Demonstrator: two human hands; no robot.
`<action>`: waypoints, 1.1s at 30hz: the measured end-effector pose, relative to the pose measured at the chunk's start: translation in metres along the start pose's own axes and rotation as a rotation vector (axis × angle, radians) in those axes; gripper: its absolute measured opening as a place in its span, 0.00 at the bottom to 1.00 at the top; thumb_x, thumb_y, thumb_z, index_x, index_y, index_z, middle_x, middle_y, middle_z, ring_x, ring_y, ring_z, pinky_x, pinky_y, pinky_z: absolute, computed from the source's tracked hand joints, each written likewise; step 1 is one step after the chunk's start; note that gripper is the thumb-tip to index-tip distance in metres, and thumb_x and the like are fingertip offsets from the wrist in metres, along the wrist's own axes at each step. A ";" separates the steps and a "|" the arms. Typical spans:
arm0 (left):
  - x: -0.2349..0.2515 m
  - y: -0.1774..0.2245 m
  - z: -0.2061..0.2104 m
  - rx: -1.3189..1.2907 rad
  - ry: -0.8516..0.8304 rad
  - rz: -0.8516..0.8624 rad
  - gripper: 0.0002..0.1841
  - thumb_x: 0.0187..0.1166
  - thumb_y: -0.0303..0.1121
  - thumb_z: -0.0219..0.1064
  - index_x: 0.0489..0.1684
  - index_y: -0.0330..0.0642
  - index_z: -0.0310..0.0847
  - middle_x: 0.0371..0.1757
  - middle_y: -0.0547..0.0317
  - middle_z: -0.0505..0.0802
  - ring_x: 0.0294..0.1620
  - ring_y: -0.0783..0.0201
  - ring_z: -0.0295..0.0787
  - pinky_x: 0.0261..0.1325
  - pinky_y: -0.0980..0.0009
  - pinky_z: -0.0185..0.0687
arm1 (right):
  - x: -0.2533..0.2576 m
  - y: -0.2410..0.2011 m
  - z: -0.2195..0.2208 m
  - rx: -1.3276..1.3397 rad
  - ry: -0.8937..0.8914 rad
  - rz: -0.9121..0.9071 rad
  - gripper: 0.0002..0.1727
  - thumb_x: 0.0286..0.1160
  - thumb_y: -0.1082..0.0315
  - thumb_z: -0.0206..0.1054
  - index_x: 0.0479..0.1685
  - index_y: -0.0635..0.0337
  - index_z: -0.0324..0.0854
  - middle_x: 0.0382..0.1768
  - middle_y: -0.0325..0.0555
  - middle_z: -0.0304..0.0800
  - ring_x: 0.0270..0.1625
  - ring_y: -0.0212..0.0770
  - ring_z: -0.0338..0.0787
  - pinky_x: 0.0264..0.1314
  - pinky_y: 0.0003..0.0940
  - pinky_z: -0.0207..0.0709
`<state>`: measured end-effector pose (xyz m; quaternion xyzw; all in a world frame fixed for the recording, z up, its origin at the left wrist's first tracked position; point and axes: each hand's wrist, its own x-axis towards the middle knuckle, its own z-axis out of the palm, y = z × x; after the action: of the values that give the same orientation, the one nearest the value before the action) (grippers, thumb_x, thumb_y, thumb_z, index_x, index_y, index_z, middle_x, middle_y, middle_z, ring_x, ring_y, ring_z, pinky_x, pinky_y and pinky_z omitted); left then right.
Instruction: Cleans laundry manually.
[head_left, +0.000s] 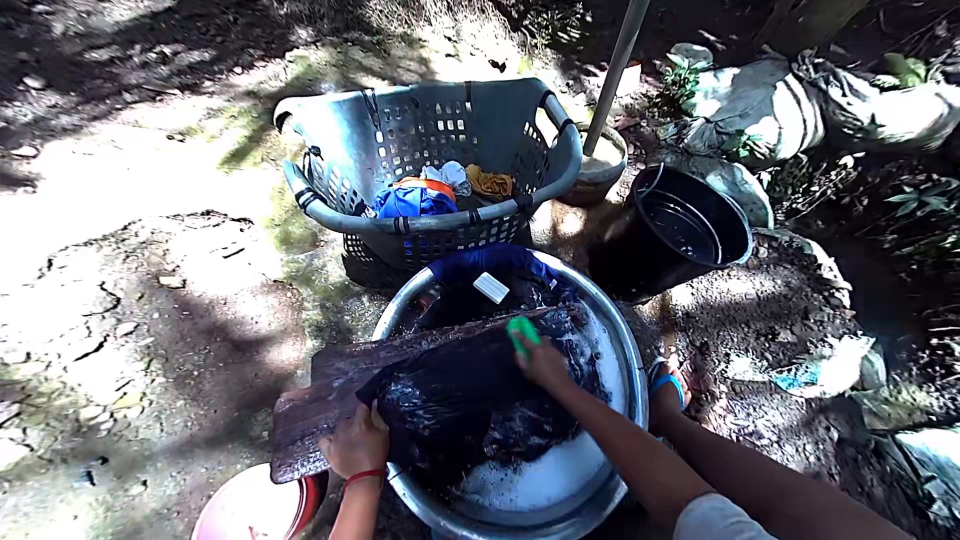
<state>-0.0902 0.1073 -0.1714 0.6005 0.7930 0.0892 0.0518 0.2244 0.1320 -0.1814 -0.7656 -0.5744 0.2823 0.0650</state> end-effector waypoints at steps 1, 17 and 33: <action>0.001 0.001 0.003 -0.008 0.022 -0.003 0.21 0.92 0.38 0.53 0.54 0.27 0.88 0.46 0.24 0.93 0.57 0.24 0.88 0.69 0.28 0.66 | 0.022 0.039 -0.020 0.013 0.056 0.158 0.35 0.85 0.54 0.58 0.93 0.40 0.59 0.77 0.77 0.72 0.68 0.73 0.84 0.67 0.66 0.78; -0.024 0.027 -0.046 -0.267 -0.298 0.167 0.21 0.91 0.33 0.56 0.45 0.15 0.83 0.50 0.18 0.88 0.59 0.25 0.85 0.66 0.32 0.72 | -0.016 0.069 -0.009 0.117 0.080 0.286 0.37 0.83 0.57 0.63 0.94 0.37 0.58 0.79 0.81 0.67 0.71 0.78 0.81 0.66 0.69 0.78; -0.105 0.090 0.021 0.241 -1.304 0.575 0.32 0.90 0.52 0.55 0.61 0.21 0.81 0.67 0.25 0.85 0.74 0.31 0.79 0.76 0.34 0.68 | -0.098 0.074 0.104 0.666 0.592 0.296 0.47 0.55 0.78 0.80 0.79 0.85 0.61 0.71 0.85 0.74 0.76 0.77 0.77 0.81 0.65 0.67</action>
<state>0.0272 0.0311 -0.1766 0.7180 0.4158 -0.3650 0.4224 0.2170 -0.0057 -0.2642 -0.8243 -0.2941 0.2271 0.4272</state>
